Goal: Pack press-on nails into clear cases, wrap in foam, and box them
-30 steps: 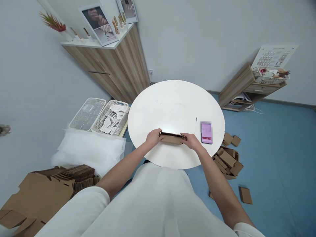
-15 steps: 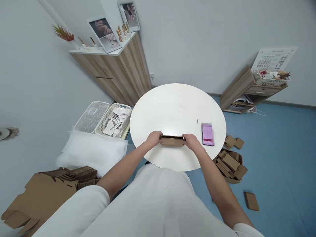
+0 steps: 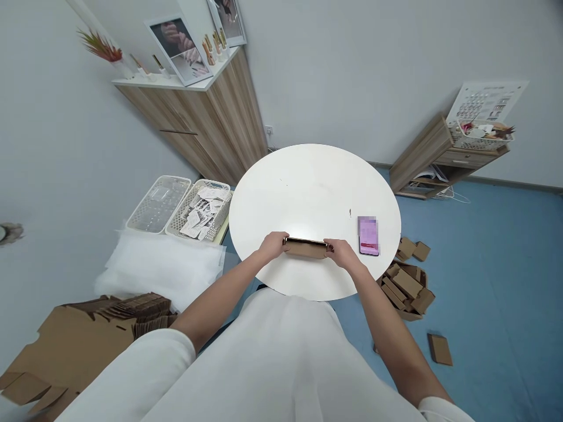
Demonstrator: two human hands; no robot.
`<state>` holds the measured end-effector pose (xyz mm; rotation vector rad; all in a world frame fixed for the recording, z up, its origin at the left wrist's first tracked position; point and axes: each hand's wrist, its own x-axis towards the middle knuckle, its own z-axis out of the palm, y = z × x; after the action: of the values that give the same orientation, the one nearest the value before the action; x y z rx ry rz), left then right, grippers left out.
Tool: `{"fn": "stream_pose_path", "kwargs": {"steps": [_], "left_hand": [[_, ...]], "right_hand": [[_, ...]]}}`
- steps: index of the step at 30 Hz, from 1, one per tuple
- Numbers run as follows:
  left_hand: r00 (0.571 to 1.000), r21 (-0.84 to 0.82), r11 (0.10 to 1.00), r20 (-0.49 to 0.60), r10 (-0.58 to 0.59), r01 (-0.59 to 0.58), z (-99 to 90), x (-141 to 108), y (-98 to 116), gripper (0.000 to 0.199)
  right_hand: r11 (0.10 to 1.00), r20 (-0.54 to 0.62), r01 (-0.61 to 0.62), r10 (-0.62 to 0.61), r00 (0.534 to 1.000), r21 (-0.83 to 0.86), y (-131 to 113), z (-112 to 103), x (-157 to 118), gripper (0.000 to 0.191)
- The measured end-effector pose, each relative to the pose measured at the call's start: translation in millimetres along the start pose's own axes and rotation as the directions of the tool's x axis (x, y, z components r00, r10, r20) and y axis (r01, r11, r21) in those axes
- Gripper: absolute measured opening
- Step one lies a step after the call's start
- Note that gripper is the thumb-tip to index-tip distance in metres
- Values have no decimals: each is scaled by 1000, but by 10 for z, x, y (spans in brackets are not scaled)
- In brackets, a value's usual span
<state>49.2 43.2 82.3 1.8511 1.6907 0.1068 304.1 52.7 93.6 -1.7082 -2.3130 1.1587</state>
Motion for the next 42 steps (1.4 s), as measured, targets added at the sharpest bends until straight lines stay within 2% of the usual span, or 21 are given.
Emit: {"fn": "stream_pose_path", "kwargs": {"steps": [5,8,12,15,17,20,23,27,31,34,36,39,42], "left_hand": [[1000,-56,998,-10,-10,10,10,-9,2,35],[1000,-87,996,-15,-18,17,15,-25,-2,37],[998,-90,994,-20,57,-59,18,-78,-9,36],[995,-103,990,-36,93,-96,39,-146,-5,36],[994,-110,989,-49,93,-98,66,-190,-5,38],[993,-111,987,-54,107,-113,100,-227,-27,41],[992,-149,981,-12,127,-128,95,-231,-78,44],[988,-320,942,81,132,-100,72,-241,-146,53],[993,-507,857,108,-41,90,162,-281,-170,59],[983,-535,827,141,-115,174,262,-298,-174,56],[986,-526,835,124,-112,161,308,-301,-176,49],[995,-502,859,42,-95,104,357,-315,-179,40],[993,-529,841,30,-114,113,423,-356,-186,40]], "right_hand": [[997,-33,-69,71,997,38,81,34,-8,43],[987,8,-96,95,995,129,131,59,-9,49],[987,55,-102,96,994,128,148,81,-30,54],[962,149,-136,103,983,237,135,98,-106,65],[901,209,-194,119,971,388,122,115,-174,68],[753,237,-267,150,960,602,98,159,-250,68],[647,239,-292,171,956,705,82,226,-268,69],[647,172,-251,183,968,720,92,328,-258,65],[677,78,-206,215,973,707,122,407,-250,58],[678,35,-187,231,972,711,140,456,-237,54],[687,-13,-161,241,970,709,141,505,-233,51],[702,-111,-89,235,966,707,124,617,-249,46],[695,-163,-40,224,961,718,114,744,-279,44]]}}
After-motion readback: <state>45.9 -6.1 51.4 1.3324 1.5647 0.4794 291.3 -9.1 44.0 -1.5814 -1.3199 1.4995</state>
